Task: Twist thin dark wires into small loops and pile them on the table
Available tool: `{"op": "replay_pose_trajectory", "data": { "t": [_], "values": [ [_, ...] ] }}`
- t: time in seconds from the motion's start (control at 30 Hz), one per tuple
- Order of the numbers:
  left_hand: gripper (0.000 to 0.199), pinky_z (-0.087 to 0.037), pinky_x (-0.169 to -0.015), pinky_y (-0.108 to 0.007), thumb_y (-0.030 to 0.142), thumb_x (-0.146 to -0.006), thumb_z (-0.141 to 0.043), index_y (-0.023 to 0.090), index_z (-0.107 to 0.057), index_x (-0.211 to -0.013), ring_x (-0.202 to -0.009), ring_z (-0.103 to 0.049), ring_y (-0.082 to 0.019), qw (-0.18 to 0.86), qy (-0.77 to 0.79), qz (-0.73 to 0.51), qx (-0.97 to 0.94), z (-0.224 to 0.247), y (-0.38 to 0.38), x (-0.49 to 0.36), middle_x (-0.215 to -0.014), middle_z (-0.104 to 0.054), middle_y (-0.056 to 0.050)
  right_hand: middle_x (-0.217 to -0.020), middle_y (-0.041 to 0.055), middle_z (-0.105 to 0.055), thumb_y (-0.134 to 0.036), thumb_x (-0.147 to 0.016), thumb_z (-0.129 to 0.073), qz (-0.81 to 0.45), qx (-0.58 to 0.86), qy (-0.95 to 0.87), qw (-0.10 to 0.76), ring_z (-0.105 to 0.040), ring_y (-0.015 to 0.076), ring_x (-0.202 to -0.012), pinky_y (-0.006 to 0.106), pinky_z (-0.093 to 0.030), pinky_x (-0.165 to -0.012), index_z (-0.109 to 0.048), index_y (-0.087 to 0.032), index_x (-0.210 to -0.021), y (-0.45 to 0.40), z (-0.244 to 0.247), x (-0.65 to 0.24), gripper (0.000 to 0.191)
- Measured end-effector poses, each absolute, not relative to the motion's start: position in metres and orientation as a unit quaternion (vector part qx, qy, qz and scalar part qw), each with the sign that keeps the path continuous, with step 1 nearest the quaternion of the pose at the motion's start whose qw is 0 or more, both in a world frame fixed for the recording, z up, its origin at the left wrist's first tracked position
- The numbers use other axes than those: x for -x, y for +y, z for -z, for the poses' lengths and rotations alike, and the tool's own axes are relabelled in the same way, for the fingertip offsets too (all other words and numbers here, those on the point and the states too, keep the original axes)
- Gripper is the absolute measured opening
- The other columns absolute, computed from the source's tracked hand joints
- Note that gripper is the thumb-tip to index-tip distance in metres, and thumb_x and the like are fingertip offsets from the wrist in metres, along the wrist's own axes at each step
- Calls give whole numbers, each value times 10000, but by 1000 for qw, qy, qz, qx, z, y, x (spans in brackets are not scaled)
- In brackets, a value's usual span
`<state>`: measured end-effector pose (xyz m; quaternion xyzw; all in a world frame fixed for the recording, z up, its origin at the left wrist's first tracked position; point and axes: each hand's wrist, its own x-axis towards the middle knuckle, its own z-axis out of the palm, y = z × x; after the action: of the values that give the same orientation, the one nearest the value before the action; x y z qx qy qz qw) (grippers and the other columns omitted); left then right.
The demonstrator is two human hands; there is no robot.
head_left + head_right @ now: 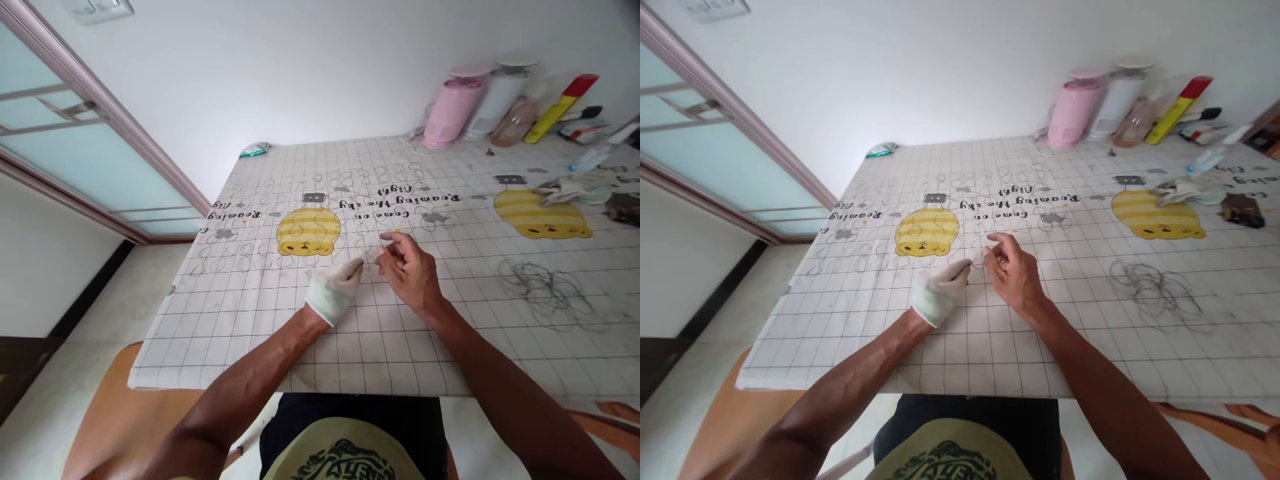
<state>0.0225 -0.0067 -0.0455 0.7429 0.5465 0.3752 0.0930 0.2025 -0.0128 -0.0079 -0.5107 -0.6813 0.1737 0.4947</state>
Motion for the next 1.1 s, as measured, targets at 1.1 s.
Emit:
{"op": "replay_pose_trajectory", "data": {
  "t": [1.1],
  "values": [
    [290,-396,-603,-268,274,-998,-520,277,-802,-932,-620,-560,-138,65,501,-327,-799,25,-14,-16,-666,-667,1,-1037,66,-760,-452,-987,-649,-294,484,-686,457,-729,236,-978,357,-600,-792,-714,-245,-1236,-11,-17,-226,331]
  ]
}}
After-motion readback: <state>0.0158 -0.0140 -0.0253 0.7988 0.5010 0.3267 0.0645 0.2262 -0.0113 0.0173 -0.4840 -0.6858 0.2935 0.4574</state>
